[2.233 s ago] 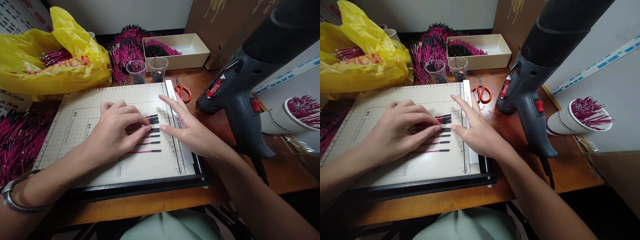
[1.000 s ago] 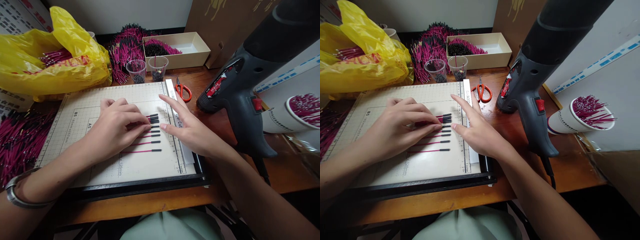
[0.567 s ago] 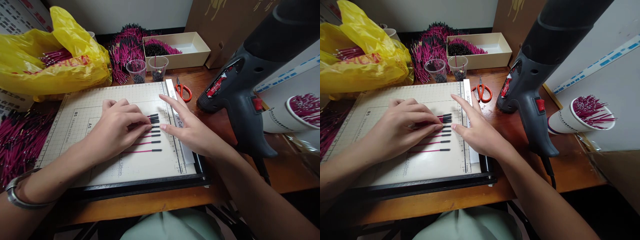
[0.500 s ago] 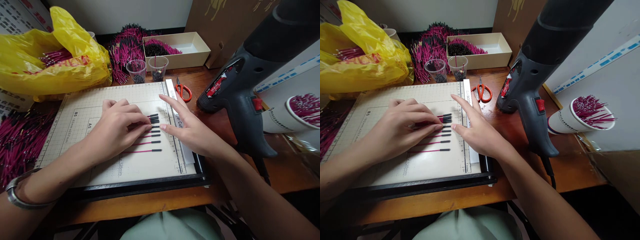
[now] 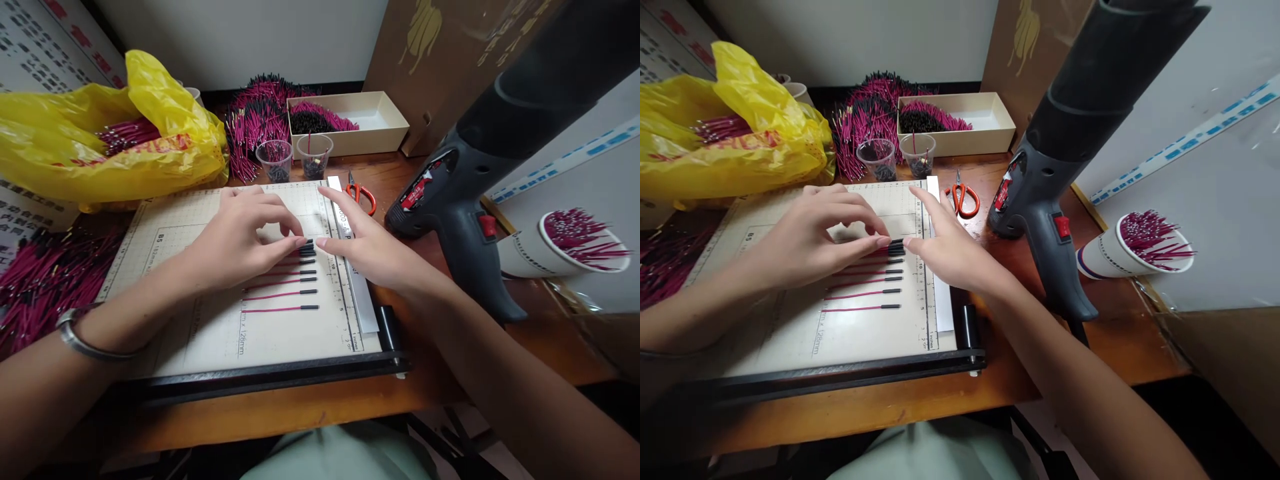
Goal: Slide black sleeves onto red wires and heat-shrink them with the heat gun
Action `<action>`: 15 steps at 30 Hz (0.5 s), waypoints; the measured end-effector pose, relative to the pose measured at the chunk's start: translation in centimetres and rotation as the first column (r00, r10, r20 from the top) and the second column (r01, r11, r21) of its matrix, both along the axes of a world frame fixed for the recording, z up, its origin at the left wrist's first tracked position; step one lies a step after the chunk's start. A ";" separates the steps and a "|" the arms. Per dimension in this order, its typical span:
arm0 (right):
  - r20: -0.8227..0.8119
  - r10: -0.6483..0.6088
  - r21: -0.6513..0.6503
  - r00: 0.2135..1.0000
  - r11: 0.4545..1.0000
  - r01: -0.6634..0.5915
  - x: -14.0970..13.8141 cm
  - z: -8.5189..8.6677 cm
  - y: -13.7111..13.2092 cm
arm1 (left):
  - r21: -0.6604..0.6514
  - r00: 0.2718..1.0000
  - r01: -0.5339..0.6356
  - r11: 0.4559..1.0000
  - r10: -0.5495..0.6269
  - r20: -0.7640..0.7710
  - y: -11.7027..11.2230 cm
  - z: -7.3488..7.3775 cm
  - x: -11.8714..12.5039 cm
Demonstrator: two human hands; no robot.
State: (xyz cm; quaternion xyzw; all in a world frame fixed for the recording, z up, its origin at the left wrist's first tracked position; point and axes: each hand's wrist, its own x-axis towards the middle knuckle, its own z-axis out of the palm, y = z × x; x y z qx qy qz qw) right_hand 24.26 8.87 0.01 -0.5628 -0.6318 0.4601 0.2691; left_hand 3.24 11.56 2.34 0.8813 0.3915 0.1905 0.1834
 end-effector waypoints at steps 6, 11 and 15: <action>-0.094 -0.044 0.005 0.995 0.999 0.044 -0.2 -1.0 -0.9 | -0.056 1.000 0.021 0.998 -0.020 0.020 -0.4 -0.9 -0.3; -0.098 -0.068 0.005 0.993 0.998 0.069 -0.4 -1.4 -1.0 | -0.064 1.000 -0.010 0.998 0.012 0.029 -0.4 -0.6 -0.8; -0.081 -0.071 0.006 0.994 0.997 0.072 -0.5 -1.4 -1.0 | -0.051 1.000 0.005 0.999 -0.004 0.024 -0.2 -0.5 -1.0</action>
